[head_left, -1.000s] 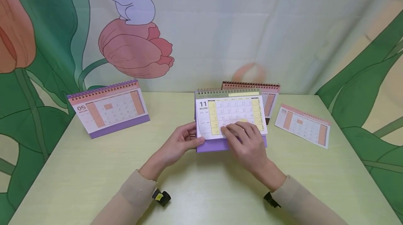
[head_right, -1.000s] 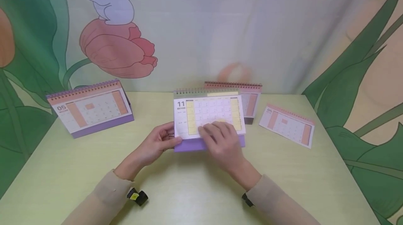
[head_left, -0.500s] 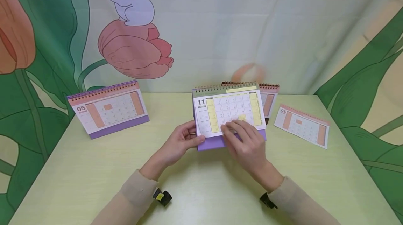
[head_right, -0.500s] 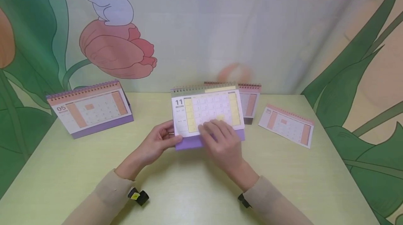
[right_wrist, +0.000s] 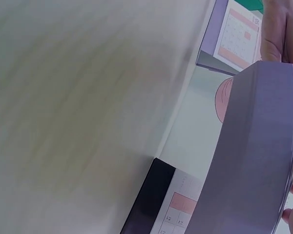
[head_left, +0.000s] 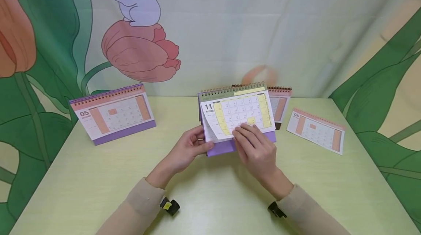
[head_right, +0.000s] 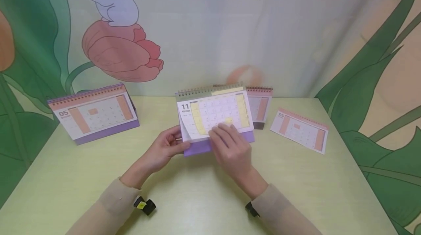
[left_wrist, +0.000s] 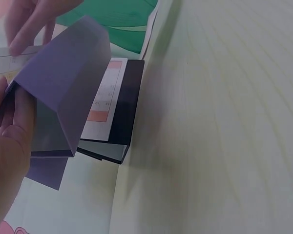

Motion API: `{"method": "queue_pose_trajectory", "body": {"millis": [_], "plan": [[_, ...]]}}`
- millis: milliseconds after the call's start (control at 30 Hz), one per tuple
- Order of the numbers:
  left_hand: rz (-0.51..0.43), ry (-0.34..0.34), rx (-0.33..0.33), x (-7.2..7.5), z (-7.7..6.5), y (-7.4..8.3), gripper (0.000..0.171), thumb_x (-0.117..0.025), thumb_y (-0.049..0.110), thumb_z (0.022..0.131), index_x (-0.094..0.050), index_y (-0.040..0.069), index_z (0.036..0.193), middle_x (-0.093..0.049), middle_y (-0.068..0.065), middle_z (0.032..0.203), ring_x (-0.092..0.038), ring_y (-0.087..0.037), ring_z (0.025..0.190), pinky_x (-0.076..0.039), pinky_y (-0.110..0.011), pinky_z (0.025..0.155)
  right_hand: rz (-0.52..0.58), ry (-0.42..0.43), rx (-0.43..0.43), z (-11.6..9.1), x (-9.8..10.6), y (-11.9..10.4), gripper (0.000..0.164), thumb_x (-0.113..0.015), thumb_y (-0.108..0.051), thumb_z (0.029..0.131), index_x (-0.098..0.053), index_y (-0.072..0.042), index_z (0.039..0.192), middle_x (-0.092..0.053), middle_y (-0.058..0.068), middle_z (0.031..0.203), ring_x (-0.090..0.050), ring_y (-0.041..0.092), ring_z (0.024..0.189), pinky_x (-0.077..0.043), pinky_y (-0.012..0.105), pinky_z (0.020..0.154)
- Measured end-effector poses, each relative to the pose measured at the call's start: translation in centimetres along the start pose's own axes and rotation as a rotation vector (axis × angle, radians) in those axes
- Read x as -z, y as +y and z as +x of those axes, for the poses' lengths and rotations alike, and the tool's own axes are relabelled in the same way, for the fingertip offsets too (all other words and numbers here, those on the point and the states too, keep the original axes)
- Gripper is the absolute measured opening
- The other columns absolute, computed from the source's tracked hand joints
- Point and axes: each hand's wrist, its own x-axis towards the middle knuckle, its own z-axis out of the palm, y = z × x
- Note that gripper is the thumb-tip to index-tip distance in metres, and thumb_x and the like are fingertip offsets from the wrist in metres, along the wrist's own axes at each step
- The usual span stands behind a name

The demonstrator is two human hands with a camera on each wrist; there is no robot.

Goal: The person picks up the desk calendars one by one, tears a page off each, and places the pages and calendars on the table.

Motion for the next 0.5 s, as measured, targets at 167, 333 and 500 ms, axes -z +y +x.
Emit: {"method": "queue_pose_trajectory", "body": {"millis": [167,333,500], "plan": [[0.007,0.018,0.009,-0.15,0.13,0.04,0.049,-0.062,0.006,0.095,-0.047,0.006,0.142,-0.063,-0.022,0.129,-0.069,-0.020,0.105,-0.059,-0.033,0.086,0.056,0.007,-0.087,-0.13,0.05,0.11,0.016,-0.068,-0.010,0.090,-0.075,-0.003,0.102,-0.076,0.011,0.099,-0.073,0.027,0.095,-0.057,0.047,0.089],[0.048,0.035,0.009,-0.26,0.29,0.08,0.048,-0.062,0.006,0.095,-0.048,0.007,0.142,-0.063,-0.020,0.128,-0.069,-0.021,0.105,-0.059,-0.032,0.086,0.119,0.024,-0.168,-0.13,0.00,0.17,0.014,-0.068,-0.006,0.088,-0.073,-0.002,0.101,-0.076,0.011,0.099,-0.073,0.026,0.093,-0.058,0.045,0.087],[0.080,0.063,0.003,-0.38,0.46,0.15,0.046,-0.060,0.006,0.096,-0.050,0.008,0.141,-0.064,-0.019,0.126,-0.067,-0.022,0.102,-0.058,-0.032,0.084,0.176,0.053,-0.239,-0.05,-0.21,-0.10,0.011,-0.066,-0.005,0.088,-0.072,-0.002,0.097,-0.075,0.012,0.099,-0.073,0.027,0.095,-0.057,0.045,0.089]]}}
